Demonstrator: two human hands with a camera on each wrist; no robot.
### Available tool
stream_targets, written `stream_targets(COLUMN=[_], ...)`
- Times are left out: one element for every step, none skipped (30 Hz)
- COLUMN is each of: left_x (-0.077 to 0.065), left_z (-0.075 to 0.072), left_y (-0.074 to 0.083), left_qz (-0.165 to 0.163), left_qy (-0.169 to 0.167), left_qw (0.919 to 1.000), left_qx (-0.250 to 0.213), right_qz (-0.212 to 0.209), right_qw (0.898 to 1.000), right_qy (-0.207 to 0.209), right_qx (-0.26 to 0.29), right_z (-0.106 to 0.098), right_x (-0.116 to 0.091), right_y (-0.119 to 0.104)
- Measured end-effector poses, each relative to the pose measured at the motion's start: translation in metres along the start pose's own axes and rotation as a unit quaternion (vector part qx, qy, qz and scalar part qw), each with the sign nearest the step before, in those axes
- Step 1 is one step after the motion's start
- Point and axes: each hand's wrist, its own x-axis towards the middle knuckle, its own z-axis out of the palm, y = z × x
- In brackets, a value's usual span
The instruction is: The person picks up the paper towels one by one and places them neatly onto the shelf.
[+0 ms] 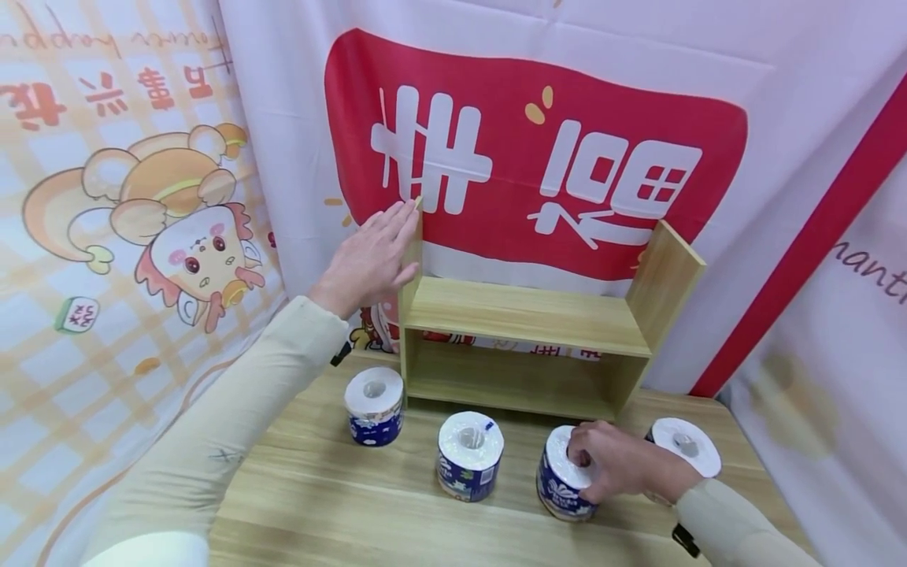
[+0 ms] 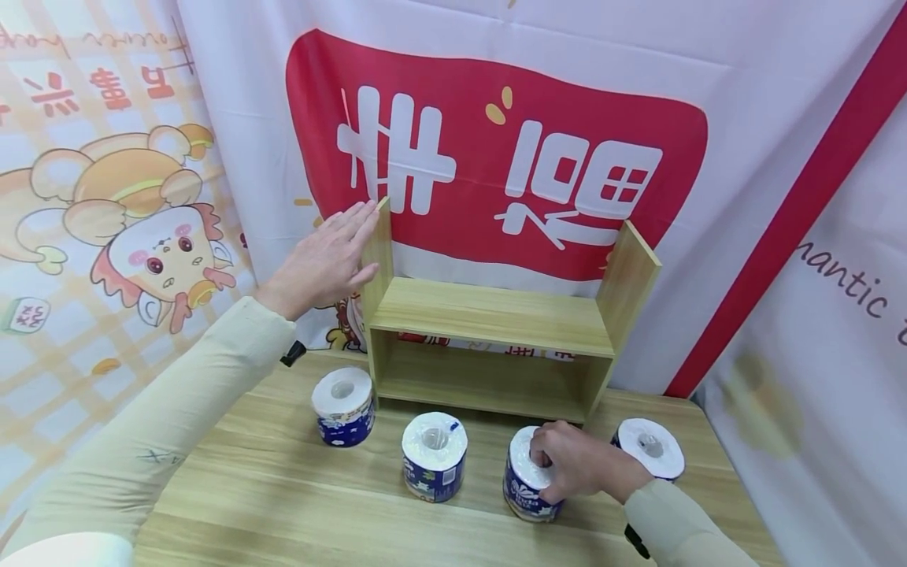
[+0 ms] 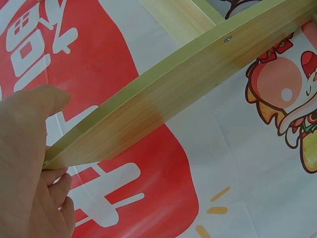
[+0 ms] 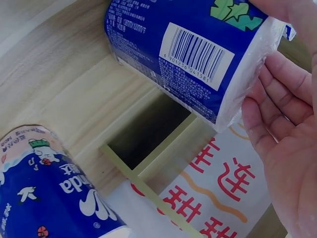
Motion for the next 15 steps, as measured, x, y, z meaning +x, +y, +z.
stream_targets(left_x=[0.0005,0.0008,0.001,0.0013,0.0014,0.0016,0.0019,0.0021,0.0022,0.0024,0.0024,0.0025,0.0025,0.0027,0.0027], left_z=[0.0003,0.0005,0.0007,0.0009,0.001,0.0011,0.0013,0.0013,0.0014,0.0012,0.0011,0.0009,0.0008,0.0007,0.0007], left_y=[0.0005,0.0009,0.0013,0.0016,0.0019,0.0022,0.0025,0.0028,0.003,0.0033,0.0035,0.0036,0.0038,0.0038,0.0038], left_qz=[0.0,0.0,-0.002,-0.003,-0.004,-0.005,-0.006,-0.006,-0.006,-0.006,-0.007,-0.008,-0.008,-0.009,-0.009], left_qy=[-0.001,-0.001,-0.001,-0.001,0.0,0.002,0.004,0.005,0.007,0.009,0.008,0.008,0.007,0.007,0.005], left_qw=[1.0,1.0,1.0,1.0,1.0,1.0,0.9999,0.9999,0.9999,0.9998,0.9998,0.9998,0.9998,0.9998,0.9999], left_qx=[-0.001,-0.001,-0.003,-0.004,-0.006,-0.008,-0.01,-0.012,-0.014,-0.015,-0.015,-0.015,-0.014,-0.014,-0.012], right_qz=[0.0,-0.001,-0.003,-0.005,-0.007,-0.011,-0.015,-0.018,-0.021,-0.022,-0.023,-0.022,-0.021,-0.021,-0.02], right_qw=[1.0,1.0,1.0,1.0,1.0,1.0,1.0,1.0,1.0,1.0,1.0,1.0,1.0,1.0,1.0], right_qy=[0.0,0.0,0.002,0.003,0.005,0.006,0.007,0.008,0.009,0.009,0.009,0.009,0.009,0.009,0.009], right_qx=[0.0,0.0,-0.001,-0.001,0.0,0.002,0.004,0.005,0.007,0.008,0.009,0.011,0.013,0.015,0.018], right_z=[0.0004,0.0009,0.0011,0.0012,0.0011,0.0008,0.0006,0.0002,-0.0003,-0.001,-0.0018,-0.0026,-0.0035,-0.0044,-0.0056], right_x=[0.0001,0.0004,0.0007,0.0011,0.0016,0.0019,0.0022,0.0025,0.0027,0.0029,0.003,0.003,0.0029,0.0028,0.0027], right_y=[-0.0005,-0.0009,-0.0014,-0.0019,-0.0024,-0.003,-0.0036,-0.0042,-0.0049,-0.0058,-0.0065,-0.0071,-0.0078,-0.0083,-0.0088])
